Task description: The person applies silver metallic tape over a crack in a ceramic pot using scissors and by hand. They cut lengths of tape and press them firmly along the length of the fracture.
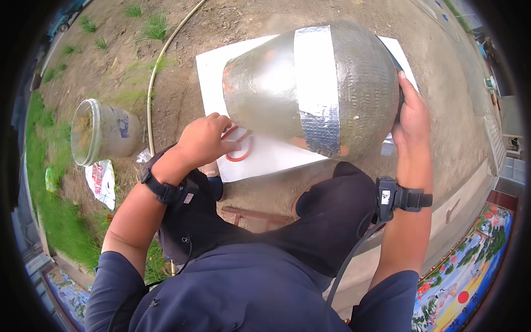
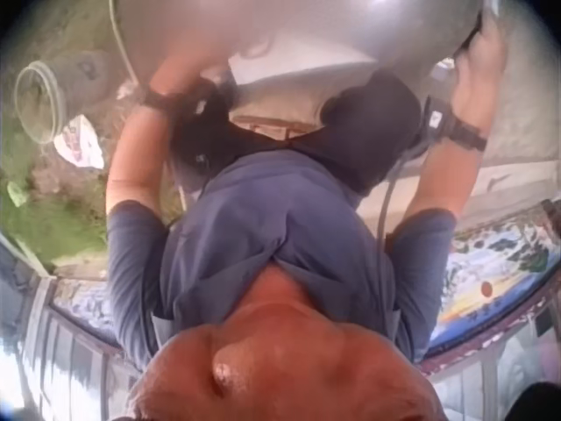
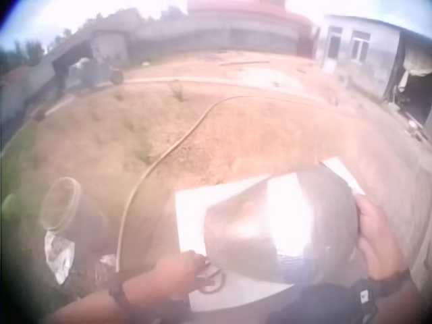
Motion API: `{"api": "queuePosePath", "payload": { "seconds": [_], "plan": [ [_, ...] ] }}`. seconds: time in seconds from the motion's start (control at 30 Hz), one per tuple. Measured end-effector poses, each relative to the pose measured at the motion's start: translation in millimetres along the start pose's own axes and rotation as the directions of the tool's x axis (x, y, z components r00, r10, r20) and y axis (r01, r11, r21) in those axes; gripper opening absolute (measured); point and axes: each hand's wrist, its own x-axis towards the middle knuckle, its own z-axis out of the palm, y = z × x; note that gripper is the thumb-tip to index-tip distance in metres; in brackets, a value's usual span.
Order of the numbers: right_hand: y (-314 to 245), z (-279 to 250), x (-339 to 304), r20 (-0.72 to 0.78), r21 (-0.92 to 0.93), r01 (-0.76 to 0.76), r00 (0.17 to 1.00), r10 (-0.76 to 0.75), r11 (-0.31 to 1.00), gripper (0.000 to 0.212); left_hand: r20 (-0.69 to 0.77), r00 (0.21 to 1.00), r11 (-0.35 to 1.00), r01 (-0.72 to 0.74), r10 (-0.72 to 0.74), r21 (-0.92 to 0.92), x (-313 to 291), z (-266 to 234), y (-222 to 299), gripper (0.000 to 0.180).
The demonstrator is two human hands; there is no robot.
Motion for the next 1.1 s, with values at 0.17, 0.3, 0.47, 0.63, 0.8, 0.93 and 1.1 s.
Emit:
{"api": "queuePosePath", "payload": {
  "seconds": [0.17, 0.3, 0.47, 0.63, 0.8, 0.93, 1.1],
  "plan": [
    [-2, 2, 3, 0.018, -0.025, -0.020, 1.000, 0.020, 0.999, 0.040, 0.083, 0.996, 0.984, -0.053, 0.039, 0.172, 8, 4, 15, 0.036],
    [-1, 7, 7, 0.027, -0.050, -0.039, 0.999, 0.040, 0.998, 0.042, 0.111, 0.989, 0.985, 0.081, -0.099, 0.150, 7, 6, -2, 0.034],
    [-1, -6, 11, 0.035, -0.088, -0.029, 0.999, 0.033, 0.996, 0.042, 0.000, 0.981, 0.977, 0.192, -0.193, 0.089, 4, -8, -32, 0.035],
    [-2, 1, 3, 0.023, -0.111, -0.013, 1.000, 0.016, 0.994, 0.040, -0.098, 0.961, 0.965, 0.261, -0.259, 0.006, 19, -3, -34, 0.037],
    [-2, -1, 5, 0.064, -0.115, 0.025, 0.998, -0.018, 0.993, 0.038, -0.139, 0.953, 0.963, 0.267, -0.270, -0.036, 31, -2, -25, 0.040],
    [-1, 4, 1, 0.027, -0.168, 0.057, 0.998, -0.053, 0.984, 0.037, -0.183, 0.940, 0.957, 0.277, -0.288, -0.080, 28, -3, -25, 0.042],
    [-3, 9, -4, 0.020, -0.194, 0.086, 0.996, -0.084, 0.977, 0.038, -0.285, 0.916, 0.957, 0.249, -0.283, -0.151, 26, -2, -32, 0.039]
  ]
}}
